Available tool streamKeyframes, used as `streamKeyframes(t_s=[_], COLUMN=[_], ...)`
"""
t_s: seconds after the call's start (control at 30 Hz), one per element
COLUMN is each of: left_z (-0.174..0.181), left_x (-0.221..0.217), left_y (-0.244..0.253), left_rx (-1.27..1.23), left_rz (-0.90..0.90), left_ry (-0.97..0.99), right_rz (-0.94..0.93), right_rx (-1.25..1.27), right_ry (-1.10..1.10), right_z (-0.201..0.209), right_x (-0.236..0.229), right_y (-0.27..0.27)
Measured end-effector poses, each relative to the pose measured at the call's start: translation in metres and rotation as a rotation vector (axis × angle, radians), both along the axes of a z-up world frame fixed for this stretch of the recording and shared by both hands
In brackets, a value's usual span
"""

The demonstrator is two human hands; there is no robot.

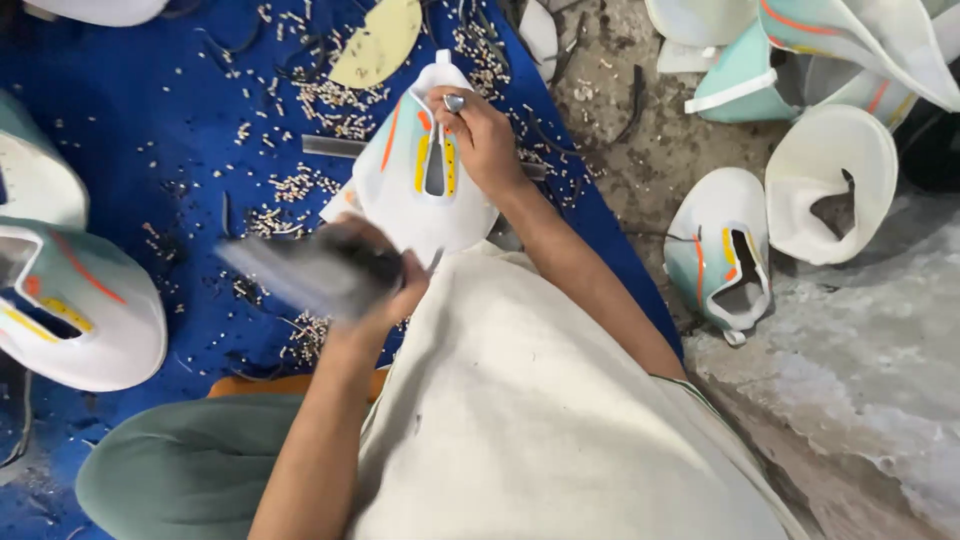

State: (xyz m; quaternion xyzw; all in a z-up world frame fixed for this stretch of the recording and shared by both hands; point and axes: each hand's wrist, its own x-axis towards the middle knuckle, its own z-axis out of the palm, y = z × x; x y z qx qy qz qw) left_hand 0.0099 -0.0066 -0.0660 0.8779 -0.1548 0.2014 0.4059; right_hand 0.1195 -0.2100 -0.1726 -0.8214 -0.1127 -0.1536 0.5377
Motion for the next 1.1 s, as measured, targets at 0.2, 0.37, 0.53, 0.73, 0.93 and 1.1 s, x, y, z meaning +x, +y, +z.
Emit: streamKeyframes(t_s=[0.2, 0.37, 0.53, 0.73, 0.93, 1.1], left_z=[-0.029, 0.023, 0.052, 0.127, 0.016, -0.02], left_x=[-0.027, -0.049, -0.071, -0.079, -0.043, -0.064], left_y=[0.024, 0.039, 0.046, 0.052, 0.041, 0.045], left_rx=[0.123, -0.092, -0.217, -0.483, -0.297, 0.009], left_rz=[0.092, 0.176, 0.18, 0.055, 0.064, 0.167], left_ry=[0.663, 0.644, 0.533, 0.399, 0.479, 0.688], right_rz=[-0.125, -0.064, 0.342, 0.365, 0.405, 0.171], right_rx=[0.144, 1.057, 0.621, 0.546, 0.22, -0.233], right_ry=[0.089, 0.446, 0.59, 0.628, 0.332, 0.442], right_z=[-0.07, -0.04, -0.031, -0.034, -0.012, -0.042], right_x=[0.019, 0.024, -0.003, -0.018, -0.032, -0.024], right_y=[-0.017, -0.035, 0.022, 0.037, 0.035, 0.031])
